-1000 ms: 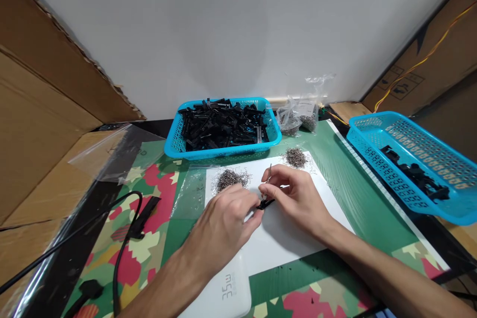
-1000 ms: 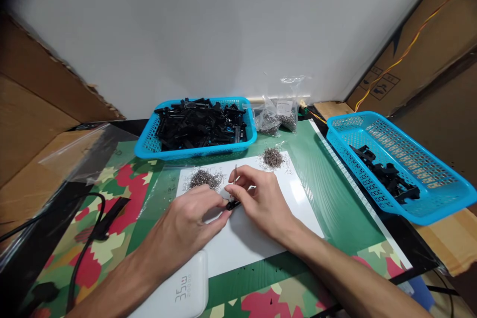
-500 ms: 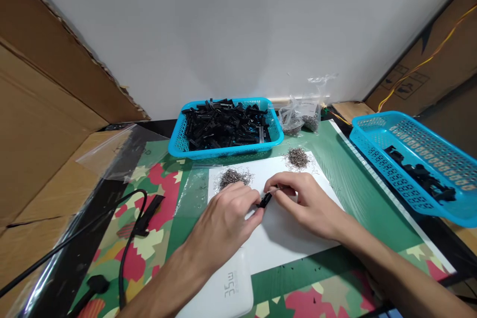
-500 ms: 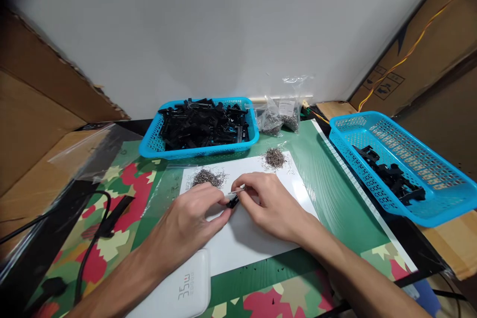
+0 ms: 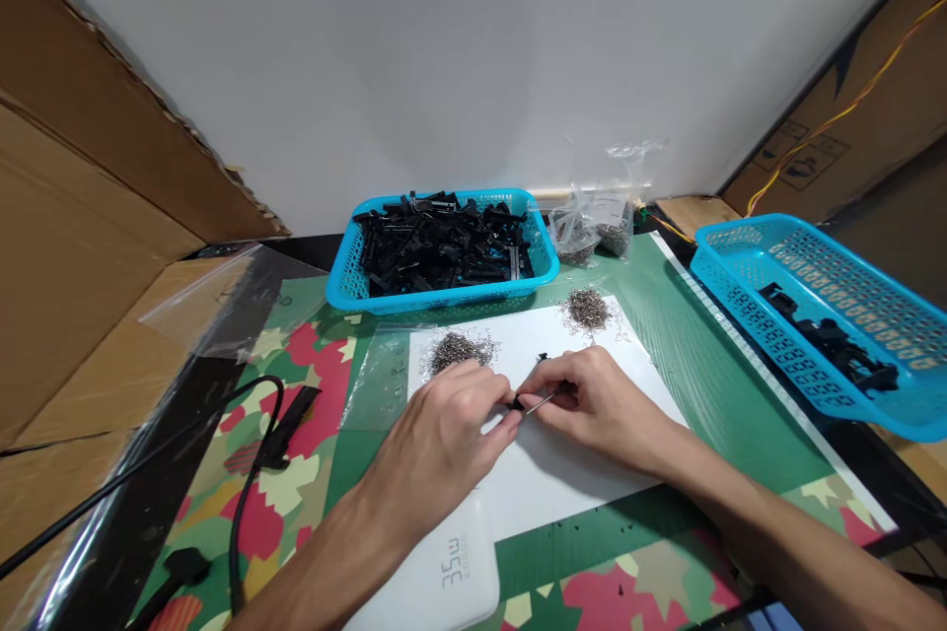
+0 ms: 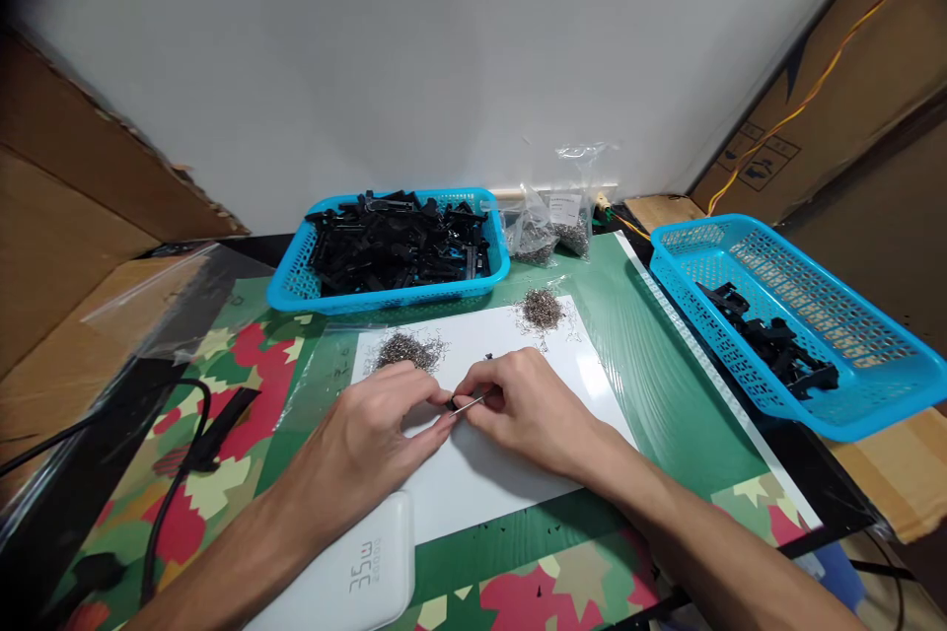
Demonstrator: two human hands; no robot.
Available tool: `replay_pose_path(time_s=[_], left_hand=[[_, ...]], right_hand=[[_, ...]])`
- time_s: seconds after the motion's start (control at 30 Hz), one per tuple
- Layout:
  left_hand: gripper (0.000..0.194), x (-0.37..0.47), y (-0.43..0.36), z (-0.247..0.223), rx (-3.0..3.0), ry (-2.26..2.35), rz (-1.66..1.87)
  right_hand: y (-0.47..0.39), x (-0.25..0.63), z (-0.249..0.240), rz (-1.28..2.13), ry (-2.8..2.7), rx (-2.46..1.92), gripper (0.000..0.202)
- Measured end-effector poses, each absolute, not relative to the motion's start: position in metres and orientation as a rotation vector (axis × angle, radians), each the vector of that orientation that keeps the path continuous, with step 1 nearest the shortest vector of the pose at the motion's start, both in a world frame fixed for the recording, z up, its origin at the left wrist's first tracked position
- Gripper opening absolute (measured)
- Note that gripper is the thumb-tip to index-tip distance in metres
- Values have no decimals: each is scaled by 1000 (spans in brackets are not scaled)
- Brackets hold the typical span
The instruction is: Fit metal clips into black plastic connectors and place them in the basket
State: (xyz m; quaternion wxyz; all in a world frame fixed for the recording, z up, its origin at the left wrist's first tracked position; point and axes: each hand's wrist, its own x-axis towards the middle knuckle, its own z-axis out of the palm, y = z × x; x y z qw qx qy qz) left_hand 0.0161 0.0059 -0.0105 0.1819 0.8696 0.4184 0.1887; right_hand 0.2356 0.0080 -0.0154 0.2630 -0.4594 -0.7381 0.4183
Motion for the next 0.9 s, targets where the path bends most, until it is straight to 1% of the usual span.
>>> replay_pose_path(time_s=[0.23,0.47,0.63,0.9], left_hand=[[20,16,5,-10,2456,1167,559],[20,18,6,-11,2489,1156,572],[20,18,5,-10,2489,1147,577],[20,18,4,-8,2503,1159,562]], right_hand=[[6,231,-18,1125,-1897,-1310,20],[6,227,-24,1170,-1762,-1320,12],[3,221,-30,1156,-1683,-1310,10],[1,221,-28,1124,-1705,-1283,9]])
